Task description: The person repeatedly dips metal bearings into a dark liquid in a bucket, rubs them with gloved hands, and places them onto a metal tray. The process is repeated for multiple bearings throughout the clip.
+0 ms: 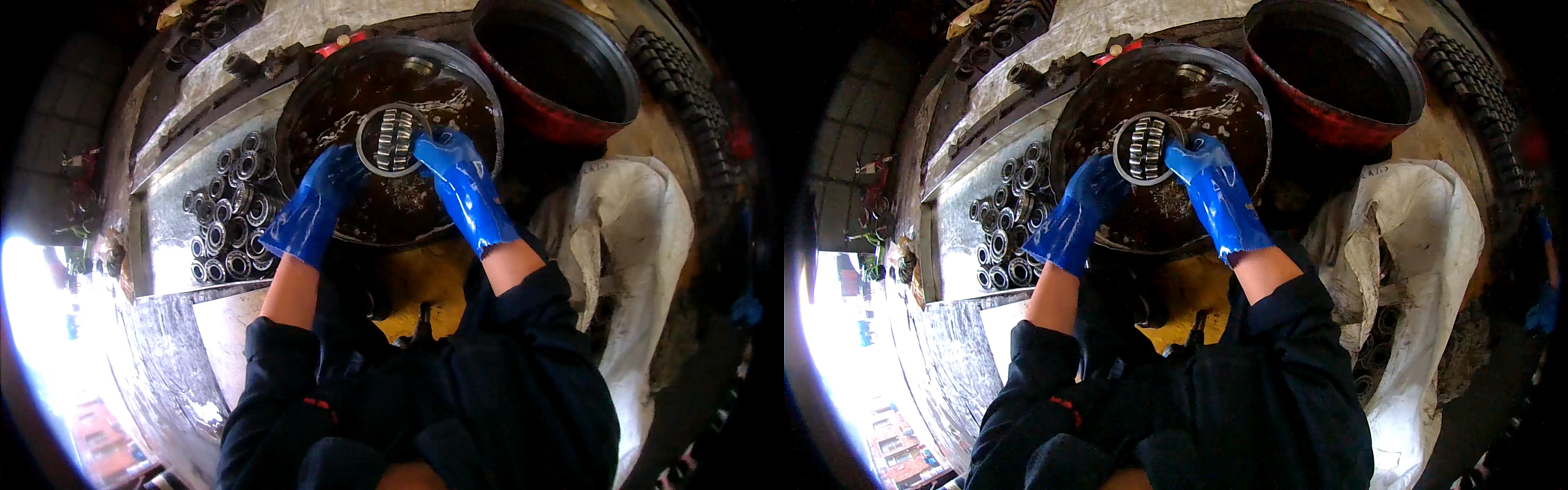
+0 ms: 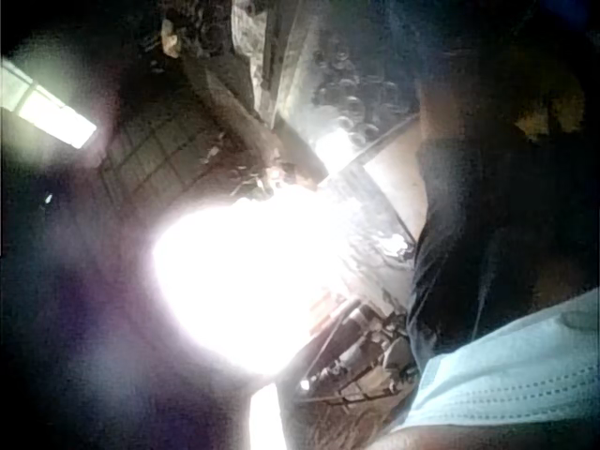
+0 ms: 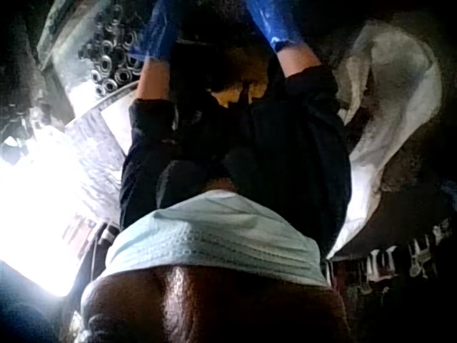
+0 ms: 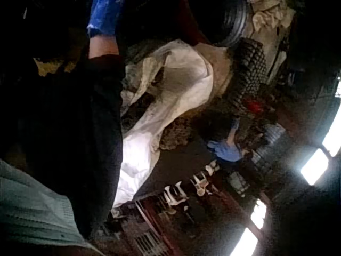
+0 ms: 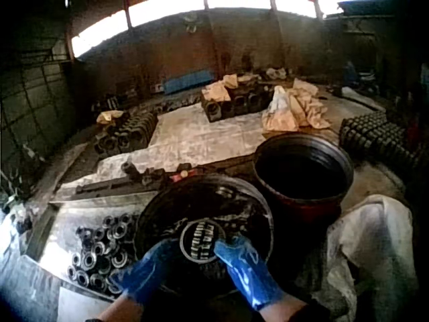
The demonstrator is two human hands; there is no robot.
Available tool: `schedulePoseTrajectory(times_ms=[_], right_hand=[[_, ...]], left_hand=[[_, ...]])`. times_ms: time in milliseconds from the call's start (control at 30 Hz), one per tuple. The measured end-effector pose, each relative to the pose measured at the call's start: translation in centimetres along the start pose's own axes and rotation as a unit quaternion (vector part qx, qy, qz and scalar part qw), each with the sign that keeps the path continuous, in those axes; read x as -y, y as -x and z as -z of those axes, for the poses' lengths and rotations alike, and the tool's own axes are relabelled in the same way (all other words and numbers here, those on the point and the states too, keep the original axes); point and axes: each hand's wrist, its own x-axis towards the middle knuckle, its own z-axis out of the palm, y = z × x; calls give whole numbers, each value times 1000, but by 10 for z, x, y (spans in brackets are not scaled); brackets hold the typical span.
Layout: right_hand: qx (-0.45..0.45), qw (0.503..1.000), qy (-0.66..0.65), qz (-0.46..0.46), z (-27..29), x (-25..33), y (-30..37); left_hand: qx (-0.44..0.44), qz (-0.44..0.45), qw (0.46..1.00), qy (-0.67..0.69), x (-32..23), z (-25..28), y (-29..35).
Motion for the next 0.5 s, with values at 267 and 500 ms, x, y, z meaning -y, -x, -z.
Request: schedulePoseTrajectory(times_ms=[267,500], right_hand=[[-19,997,69,17,2,-25,-23],[-25,975,214,54,-24,-2,-11]], left_hand=[[-92,98,990,34,21,-35,15],[191,-274,743,-580,46,-9,-11]])
